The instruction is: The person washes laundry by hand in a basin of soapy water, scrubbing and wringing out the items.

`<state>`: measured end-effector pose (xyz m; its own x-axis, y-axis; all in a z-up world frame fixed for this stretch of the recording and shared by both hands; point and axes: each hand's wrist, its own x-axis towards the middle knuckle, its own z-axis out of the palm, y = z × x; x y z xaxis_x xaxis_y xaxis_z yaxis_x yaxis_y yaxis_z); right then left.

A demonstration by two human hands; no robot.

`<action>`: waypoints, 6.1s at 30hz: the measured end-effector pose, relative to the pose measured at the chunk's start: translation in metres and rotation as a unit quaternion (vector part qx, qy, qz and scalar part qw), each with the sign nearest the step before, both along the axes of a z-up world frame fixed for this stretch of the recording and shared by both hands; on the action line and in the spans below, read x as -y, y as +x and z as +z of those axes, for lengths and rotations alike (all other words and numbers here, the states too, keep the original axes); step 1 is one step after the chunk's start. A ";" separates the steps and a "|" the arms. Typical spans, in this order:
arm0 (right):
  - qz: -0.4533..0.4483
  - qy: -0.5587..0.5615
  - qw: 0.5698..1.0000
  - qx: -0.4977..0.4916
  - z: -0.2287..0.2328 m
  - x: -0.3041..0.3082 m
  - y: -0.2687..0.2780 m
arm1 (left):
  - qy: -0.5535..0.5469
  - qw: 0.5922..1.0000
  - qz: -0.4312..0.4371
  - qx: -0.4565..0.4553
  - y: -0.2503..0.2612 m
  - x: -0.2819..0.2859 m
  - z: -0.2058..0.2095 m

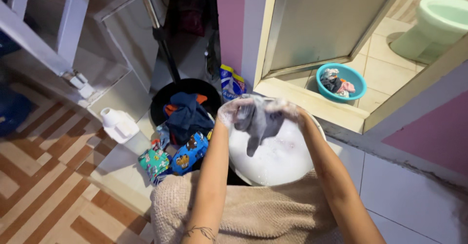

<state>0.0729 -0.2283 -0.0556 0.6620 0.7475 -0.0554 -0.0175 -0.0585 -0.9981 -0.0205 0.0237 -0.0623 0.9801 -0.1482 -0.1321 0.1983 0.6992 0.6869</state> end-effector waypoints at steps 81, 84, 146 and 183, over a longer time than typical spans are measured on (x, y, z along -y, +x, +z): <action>-0.096 0.184 0.960 -0.189 0.033 -0.029 0.030 | 0.095 0.971 -0.175 0.135 0.075 -0.017 0.051; 0.093 0.021 0.993 -0.069 0.025 -0.021 0.019 | -0.075 0.990 -0.069 0.096 0.056 -0.017 0.056; -0.065 0.073 0.980 -0.173 -0.031 -0.023 0.029 | -0.246 0.964 0.020 0.100 0.069 0.015 0.026; -0.080 0.097 0.992 0.029 -0.023 -0.049 0.071 | 0.135 0.988 -0.059 0.048 0.094 0.034 -0.045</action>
